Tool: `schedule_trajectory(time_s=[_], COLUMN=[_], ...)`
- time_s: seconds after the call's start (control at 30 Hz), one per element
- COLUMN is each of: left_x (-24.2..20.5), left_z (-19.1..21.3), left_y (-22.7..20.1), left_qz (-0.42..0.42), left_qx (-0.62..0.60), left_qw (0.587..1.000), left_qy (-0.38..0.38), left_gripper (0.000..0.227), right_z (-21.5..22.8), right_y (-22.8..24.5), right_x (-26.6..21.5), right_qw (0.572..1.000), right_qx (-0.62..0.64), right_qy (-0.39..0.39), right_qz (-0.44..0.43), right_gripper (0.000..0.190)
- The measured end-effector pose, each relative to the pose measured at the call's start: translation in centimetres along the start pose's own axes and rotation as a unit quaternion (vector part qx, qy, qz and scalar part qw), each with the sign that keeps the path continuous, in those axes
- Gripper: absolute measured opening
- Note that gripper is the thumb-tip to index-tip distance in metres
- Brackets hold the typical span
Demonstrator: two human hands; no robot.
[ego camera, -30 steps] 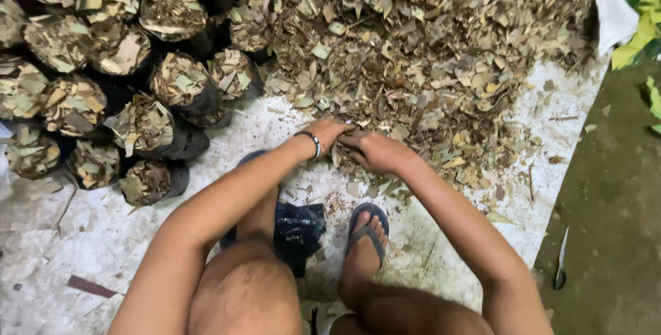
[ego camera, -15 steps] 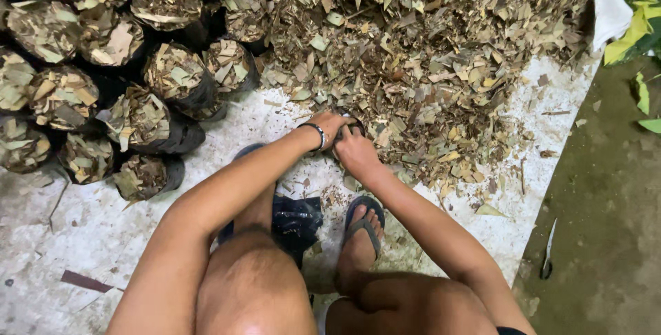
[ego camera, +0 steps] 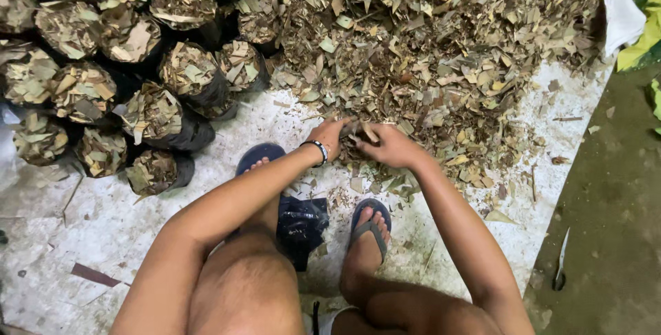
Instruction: The person sits on the floor and fills small black plant pots with dried leaf material from a large pile. They scoop the material by hand, pack it into each pot, and place the filled pots into a stack on the left.
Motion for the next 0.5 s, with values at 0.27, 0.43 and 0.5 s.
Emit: schedule_trajectory(time_s=[0.27, 0.43, 0.5], left_x=[0.2, 0.7, 0.7], left_z=[-0.7, 0.0, -0.3], left_y=[0.0, -0.7, -0.4], left_qz=[0.009, -0.04, -0.034], left_qx=[-0.003, -0.022, -0.018], left_qw=[0.997, 0.997, 0.997], left_qy=[0.082, 0.062, 0.072], left_gripper=[0.084, 0.079, 0.081], right_z=[1.8, -3.3, -4.1], right_y=[3.4, 3.5, 2.4], right_x=[-4.0, -3.5, -2.6], right_qw=[0.923, 0.899, 0.919], right_qx=[-0.203, -0.296, -0.277], right_qy=[-0.278, -0.175, -0.13], right_qz=[0.172, 0.273, 0.247], right_gripper=[0.035, 0.056, 0.059])
Point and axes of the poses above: each hand's wrist, its own x-axis towards the middle knuckle, its own z-axis out of the back of the hand, y = z × x, the point moved 9 cm from there along x, towards the middle knuckle, and after that the axes turned 3 degrees about -z, right-handed, at the moved point
